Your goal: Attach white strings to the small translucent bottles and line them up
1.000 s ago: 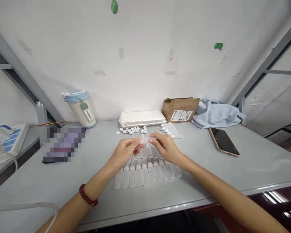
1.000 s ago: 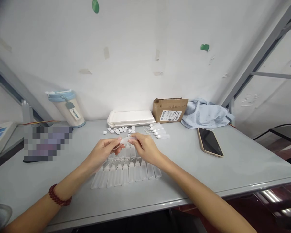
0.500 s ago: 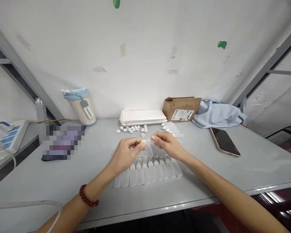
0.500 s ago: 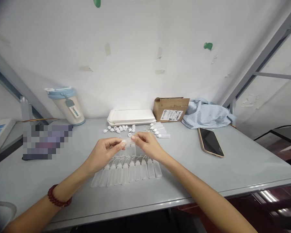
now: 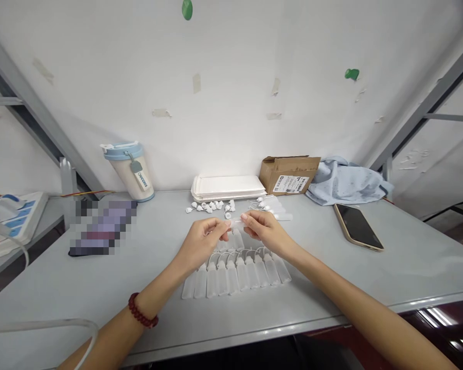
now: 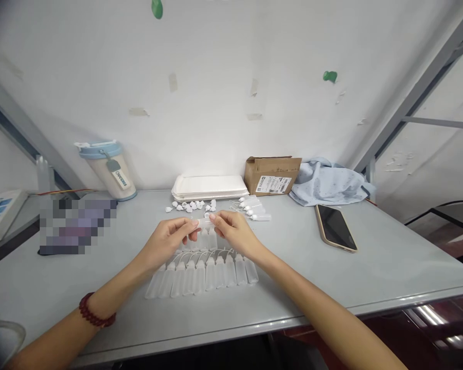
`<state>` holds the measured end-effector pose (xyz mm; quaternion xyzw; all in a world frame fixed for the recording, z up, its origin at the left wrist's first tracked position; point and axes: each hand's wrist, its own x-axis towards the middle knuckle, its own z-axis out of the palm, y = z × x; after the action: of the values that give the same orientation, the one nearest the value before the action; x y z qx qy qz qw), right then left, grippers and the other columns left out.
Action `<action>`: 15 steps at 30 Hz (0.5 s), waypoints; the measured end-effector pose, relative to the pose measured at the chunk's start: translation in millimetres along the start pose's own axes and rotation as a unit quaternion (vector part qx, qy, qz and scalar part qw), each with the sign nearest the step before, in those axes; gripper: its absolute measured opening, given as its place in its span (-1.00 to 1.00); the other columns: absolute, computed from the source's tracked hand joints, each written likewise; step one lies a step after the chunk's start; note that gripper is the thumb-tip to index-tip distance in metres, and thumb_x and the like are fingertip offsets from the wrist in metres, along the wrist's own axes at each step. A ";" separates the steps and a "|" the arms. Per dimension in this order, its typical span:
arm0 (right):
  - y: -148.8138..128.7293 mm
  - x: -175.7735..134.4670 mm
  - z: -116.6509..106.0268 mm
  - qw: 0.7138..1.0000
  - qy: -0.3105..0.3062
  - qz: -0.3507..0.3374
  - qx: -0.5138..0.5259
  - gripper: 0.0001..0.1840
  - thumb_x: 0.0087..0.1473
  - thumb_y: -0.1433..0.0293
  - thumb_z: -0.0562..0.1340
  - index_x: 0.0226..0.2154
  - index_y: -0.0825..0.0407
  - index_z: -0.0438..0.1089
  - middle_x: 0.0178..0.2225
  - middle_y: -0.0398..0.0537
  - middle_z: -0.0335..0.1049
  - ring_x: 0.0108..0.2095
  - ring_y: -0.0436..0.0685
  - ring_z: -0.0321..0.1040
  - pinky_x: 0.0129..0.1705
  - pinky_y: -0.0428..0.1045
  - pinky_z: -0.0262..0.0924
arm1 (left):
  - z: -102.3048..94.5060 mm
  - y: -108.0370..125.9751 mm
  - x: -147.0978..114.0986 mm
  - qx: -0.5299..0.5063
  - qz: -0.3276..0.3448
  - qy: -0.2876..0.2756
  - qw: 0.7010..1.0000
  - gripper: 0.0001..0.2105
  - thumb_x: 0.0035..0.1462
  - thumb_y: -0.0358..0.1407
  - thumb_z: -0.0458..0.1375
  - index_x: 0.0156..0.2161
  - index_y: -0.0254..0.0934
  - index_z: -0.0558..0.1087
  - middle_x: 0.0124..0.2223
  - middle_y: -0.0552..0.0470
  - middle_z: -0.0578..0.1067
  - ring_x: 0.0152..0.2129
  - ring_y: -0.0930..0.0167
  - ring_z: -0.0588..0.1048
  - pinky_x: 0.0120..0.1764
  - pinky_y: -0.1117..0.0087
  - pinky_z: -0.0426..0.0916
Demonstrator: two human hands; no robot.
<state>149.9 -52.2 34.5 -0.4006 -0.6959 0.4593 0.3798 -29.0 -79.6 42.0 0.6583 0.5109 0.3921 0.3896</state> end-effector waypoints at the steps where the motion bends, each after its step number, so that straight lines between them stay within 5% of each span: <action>1: -0.4 -0.3 -0.4 1.000 0.000 -0.007 -0.010 -0.56 0.13 0.08 0.06 -0.58 0.06 0.15 -0.64 -0.24 0.07 -0.60 -0.09 -0.03 -0.53 -0.11 -0.11 | -0.1 -0.4 0.4 -0.014 -0.006 -0.005 1.000 -0.62 0.13 -0.08 0.02 -0.57 -0.29 0.37 -0.50 0.07 0.44 -0.51 0.45 0.36 -0.40 0.45 0.23; 8: -4.6 -6.3 -2.7 0.991 -0.019 -0.052 -0.122 -0.72 0.16 0.19 0.10 -0.22 0.05 0.29 -0.56 -0.21 0.30 -0.59 -0.06 0.08 -0.50 -0.12 0.01 | 0.4 -2.1 2.1 -0.091 -0.065 -0.008 0.994 -0.61 0.08 -0.01 0.05 -0.53 -0.31 0.40 -0.56 0.10 0.35 -0.57 0.49 0.29 -0.45 0.45 0.20; 15: -0.5 -3.5 -6.0 0.975 -0.007 -0.113 -0.193 -0.77 0.13 0.22 0.14 -0.28 0.04 0.34 -0.46 -0.13 0.34 -0.48 -0.01 0.22 -0.47 -0.11 0.10 | -1.2 -3.0 2.6 -0.106 -0.074 -0.026 0.991 -0.64 0.04 -0.05 0.10 -0.54 -0.32 0.46 -0.60 0.10 0.31 -0.58 0.48 0.28 -0.46 0.45 0.18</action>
<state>156.6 -53.4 36.2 -0.3817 -0.8149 0.2730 0.3402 -30.8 -76.4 40.0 0.5832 0.5037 0.3973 0.4983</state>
